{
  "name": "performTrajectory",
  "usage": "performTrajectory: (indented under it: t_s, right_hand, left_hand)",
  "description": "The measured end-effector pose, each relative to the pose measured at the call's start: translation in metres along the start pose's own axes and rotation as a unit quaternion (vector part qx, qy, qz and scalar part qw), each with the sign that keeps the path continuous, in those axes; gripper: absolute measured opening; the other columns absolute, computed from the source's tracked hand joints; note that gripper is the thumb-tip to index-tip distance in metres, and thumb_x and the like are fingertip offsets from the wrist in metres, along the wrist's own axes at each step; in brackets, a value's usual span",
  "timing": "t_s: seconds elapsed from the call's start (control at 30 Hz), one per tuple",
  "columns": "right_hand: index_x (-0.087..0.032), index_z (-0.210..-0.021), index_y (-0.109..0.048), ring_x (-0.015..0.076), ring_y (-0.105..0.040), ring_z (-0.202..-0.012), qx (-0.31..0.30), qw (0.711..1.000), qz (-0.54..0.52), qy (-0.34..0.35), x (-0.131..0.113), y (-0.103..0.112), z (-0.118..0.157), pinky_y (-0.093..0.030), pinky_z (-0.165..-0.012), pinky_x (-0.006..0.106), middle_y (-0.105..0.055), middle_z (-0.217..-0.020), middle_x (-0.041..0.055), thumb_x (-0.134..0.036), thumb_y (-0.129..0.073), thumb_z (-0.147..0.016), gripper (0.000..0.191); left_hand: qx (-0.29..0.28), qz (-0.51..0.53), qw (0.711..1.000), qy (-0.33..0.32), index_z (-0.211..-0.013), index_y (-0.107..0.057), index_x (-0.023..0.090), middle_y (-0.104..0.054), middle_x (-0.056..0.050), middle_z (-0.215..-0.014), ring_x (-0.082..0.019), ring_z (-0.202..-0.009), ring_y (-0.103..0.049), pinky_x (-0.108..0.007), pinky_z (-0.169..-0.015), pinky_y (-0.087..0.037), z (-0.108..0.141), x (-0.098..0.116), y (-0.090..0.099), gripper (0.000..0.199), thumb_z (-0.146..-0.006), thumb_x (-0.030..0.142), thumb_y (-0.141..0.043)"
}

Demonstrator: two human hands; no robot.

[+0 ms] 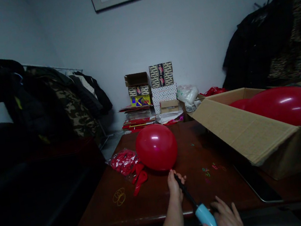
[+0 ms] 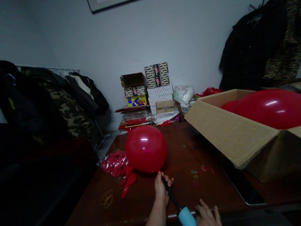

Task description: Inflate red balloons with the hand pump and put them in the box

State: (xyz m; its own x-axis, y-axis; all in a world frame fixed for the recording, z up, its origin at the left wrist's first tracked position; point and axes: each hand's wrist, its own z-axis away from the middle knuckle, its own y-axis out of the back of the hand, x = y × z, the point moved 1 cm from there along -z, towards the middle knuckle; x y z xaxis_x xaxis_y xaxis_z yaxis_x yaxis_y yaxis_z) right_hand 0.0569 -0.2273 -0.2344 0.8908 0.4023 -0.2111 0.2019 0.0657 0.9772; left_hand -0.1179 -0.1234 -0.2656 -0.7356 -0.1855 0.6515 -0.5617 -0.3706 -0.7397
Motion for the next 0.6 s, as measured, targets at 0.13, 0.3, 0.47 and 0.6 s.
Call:
performTrajectory:
  t_s: [0.13,0.3,0.47,0.6]
  right_hand:
    - [-0.014,-0.095,-0.067,0.0324,-0.031,-0.128,0.026,1.000,-0.016,0.006,-0.020,0.018,-0.027,-0.009,-0.105,0.058,-0.053,-0.123,0.0146,-0.051,-0.037,-0.083,0.049]
    - [-0.012,-0.094,-0.067,0.0320,-0.033,-0.127,0.054,0.998,-0.023,0.007,-0.037,0.021,-0.052,-0.010,-0.106,0.056,-0.055,-0.119,0.0148,-0.045,-0.040,-0.082,0.044]
    - [-0.013,-0.097,-0.066,0.0321,-0.034,-0.126,0.054,0.998,-0.025,0.006,-0.032,0.013,-0.046,-0.011,-0.105,0.057,-0.056,-0.119,0.0149,-0.046,-0.041,-0.082,0.044]
    - [-0.015,-0.095,-0.066,0.0322,-0.036,-0.125,0.043,0.999,-0.031,-0.001,-0.021,0.000,-0.028,-0.014,-0.104,0.057,-0.058,-0.117,0.0144,-0.051,-0.039,-0.083,0.047]
  left_hand:
    - [0.001,0.008,1.000,0.005,-0.071,-0.039,0.021,-0.046,0.010,-0.044,-0.007,-0.033,-0.038,-0.033,-0.062,-0.045,-0.003,0.000,0.001,0.038,-0.069,0.052,-0.062]
    - [0.008,0.012,1.000,0.007,-0.071,-0.040,0.021,-0.044,0.010,-0.043,-0.006,-0.032,-0.037,-0.032,-0.060,-0.045,-0.009,0.001,0.003,0.038,-0.068,0.053,-0.062]
    - [0.011,-0.017,1.000,-0.005,-0.071,-0.039,0.022,-0.044,0.010,-0.043,-0.006,-0.031,-0.036,-0.031,-0.057,-0.045,-0.008,-0.001,0.002,0.040,-0.068,0.055,-0.060]
    - [0.011,-0.053,0.999,-0.007,-0.069,-0.039,0.021,-0.044,0.010,-0.041,-0.007,-0.029,-0.035,-0.032,-0.056,-0.045,-0.004,-0.002,-0.001,0.038,-0.069,0.055,-0.058]
